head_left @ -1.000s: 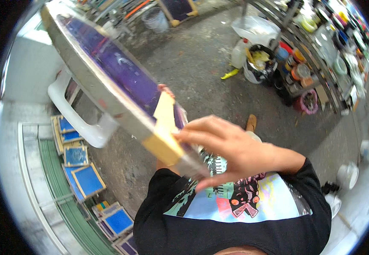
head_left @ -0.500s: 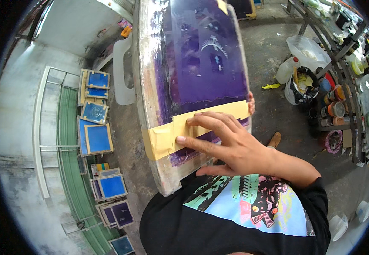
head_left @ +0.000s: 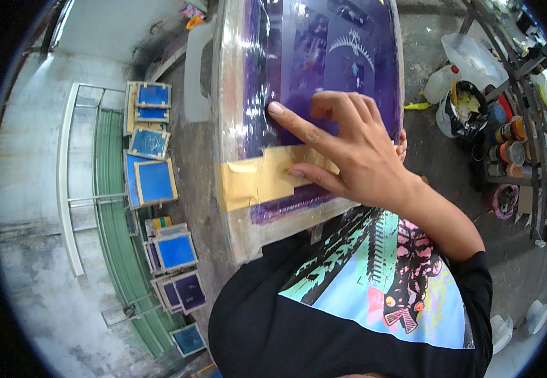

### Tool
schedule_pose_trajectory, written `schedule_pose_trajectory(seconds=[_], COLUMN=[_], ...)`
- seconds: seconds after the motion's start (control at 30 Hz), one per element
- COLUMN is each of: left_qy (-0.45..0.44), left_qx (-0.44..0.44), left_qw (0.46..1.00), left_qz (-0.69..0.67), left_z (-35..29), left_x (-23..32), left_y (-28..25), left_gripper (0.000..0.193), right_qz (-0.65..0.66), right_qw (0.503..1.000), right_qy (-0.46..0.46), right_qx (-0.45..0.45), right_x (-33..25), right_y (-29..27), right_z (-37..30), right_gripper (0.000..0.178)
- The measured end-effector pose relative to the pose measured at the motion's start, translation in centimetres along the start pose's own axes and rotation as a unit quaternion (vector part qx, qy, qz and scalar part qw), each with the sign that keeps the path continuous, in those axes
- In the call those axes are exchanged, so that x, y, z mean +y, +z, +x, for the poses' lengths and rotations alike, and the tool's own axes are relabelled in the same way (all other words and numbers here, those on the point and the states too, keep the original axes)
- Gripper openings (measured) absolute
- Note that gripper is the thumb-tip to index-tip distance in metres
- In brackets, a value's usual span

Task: The person aligns purple fabric pieces on a long conveyor table, then moves to a workbench to prepare a screen printing frame by applying masking tape and mixing a green liquid in a cup.

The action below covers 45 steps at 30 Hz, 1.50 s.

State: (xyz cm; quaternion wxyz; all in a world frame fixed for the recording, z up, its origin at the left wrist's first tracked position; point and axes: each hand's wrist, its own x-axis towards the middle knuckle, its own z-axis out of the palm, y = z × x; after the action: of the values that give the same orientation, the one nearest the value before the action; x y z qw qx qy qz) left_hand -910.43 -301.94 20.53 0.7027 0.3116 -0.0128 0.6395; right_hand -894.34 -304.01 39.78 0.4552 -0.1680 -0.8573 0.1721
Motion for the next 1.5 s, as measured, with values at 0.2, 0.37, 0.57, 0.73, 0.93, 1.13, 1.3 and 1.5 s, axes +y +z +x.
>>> schedule_pose_trajectory(seconds=[0.2,0.37,0.57,0.73,0.93,1.13,1.3,1.5], left_qy=[-0.017,-0.041,-0.058,-0.072,-0.079,-0.092,-0.1,-0.105], left_qx=[-0.053,-0.082,-0.105,-0.122,-0.14,-0.164,-0.182,-0.198], left_qw=[0.998,0.995,0.991,0.987,0.983,0.977,0.972,0.967], left_qz=[-0.013,-0.032,-0.063,-0.079,-0.091,-0.101,-0.109,-0.121], left_z=[0.5,1.1,1.5,2.2,2.4,3.2,3.7,4.6], left_x=[-0.3,-0.5,-0.7,-1.1,-2.0,-3.1,-4.6,-4.8], left_y=[-0.1,-0.1,0.0,-0.1,-0.3,-0.6,-1.0,-1.1], left_gripper=[0.054,0.054,0.054,0.053,0.053,0.053,0.052,0.052], right_qz=[0.013,0.046,0.04,0.02,0.026,-0.043,-0.065,-0.083], right_qw=[1.0,0.997,0.996,0.991,0.99,0.993,0.992,0.993], right_qy=[-0.01,-0.051,-0.081,-0.118,-0.137,-0.106,-0.104,-0.082], right_qx=[-0.007,-0.02,0.009,0.053,0.008,-0.011,-0.014,-0.036], right_x=[-0.4,-1.9,-1.6,-1.5,-0.6,1.9,3.4,4.0], right_y=[1.0,1.9,4.0,5.0,4.7,4.8,4.5,3.3], right_z=[-1.8,-3.0,-3.8,-4.6,-6.3,-9.2,-11.2,-12.0], right_gripper=[0.063,0.08,0.091,0.08,0.069,0.06,0.058,0.059])
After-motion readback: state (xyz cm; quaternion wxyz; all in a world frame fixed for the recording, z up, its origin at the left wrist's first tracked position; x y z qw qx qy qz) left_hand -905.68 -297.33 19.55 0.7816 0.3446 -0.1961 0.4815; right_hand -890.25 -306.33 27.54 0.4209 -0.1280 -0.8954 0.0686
